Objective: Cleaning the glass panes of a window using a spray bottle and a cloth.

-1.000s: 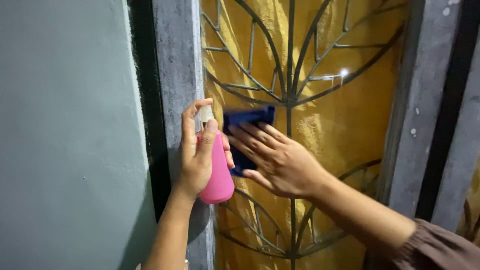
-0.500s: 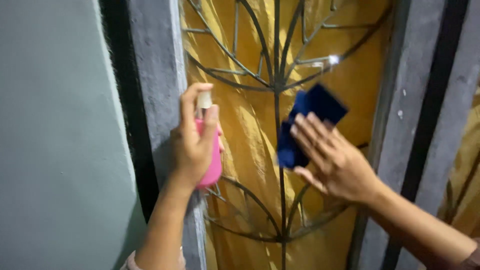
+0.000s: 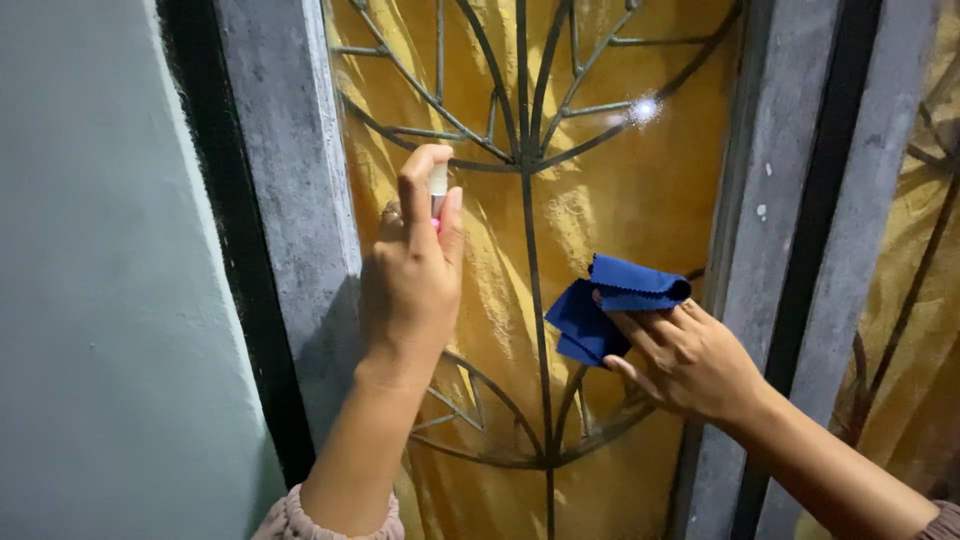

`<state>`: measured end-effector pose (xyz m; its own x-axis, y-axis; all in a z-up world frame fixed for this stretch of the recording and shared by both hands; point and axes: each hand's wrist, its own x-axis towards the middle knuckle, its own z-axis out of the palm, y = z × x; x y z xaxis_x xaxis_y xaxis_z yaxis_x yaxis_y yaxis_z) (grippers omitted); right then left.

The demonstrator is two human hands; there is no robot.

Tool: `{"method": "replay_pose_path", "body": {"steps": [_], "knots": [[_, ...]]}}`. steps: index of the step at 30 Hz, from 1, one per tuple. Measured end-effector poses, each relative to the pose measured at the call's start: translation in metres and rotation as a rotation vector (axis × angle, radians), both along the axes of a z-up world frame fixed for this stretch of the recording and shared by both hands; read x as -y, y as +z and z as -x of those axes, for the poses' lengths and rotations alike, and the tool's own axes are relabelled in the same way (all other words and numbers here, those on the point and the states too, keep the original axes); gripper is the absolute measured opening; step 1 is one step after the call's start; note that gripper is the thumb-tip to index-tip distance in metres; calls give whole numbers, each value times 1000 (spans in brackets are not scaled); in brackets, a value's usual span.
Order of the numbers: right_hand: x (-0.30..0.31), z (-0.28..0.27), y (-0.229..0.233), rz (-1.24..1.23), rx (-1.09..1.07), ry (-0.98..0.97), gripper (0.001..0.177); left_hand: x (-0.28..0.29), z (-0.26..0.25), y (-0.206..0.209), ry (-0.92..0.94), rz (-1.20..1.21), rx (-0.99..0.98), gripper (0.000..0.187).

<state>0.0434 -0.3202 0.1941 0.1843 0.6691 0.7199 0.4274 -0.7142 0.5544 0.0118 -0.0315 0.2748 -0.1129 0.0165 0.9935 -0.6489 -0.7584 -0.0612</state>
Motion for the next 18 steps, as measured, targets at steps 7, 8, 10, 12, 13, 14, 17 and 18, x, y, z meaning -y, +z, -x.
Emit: {"method": "replay_pose_path", "body": {"steps": [7,8,10,12,13,14,17,18], "knots": [[13,-15,48,-190,6,-241,67,-28,-5,-3,-98,128,-301,32],[14,-17,59,-202,99,-164,66,-30,-2,-2,-159,130,-291,32],[12,-20,81,-217,192,-88,65,-32,2,0,-219,131,-280,33],[8,-24,101,-261,314,-90,67,-35,3,0,-336,158,-373,33],[4,-25,110,-262,315,-89,67,-35,2,0,-336,158,-372,33],[0,-25,118,-305,289,-99,68,-36,1,-1,-365,148,-369,33],[-19,-15,131,-445,70,-222,75,-42,-5,-4,-448,116,-350,33],[-26,-10,133,-536,-125,-334,82,-45,-8,-6,-501,94,-333,33]]}}
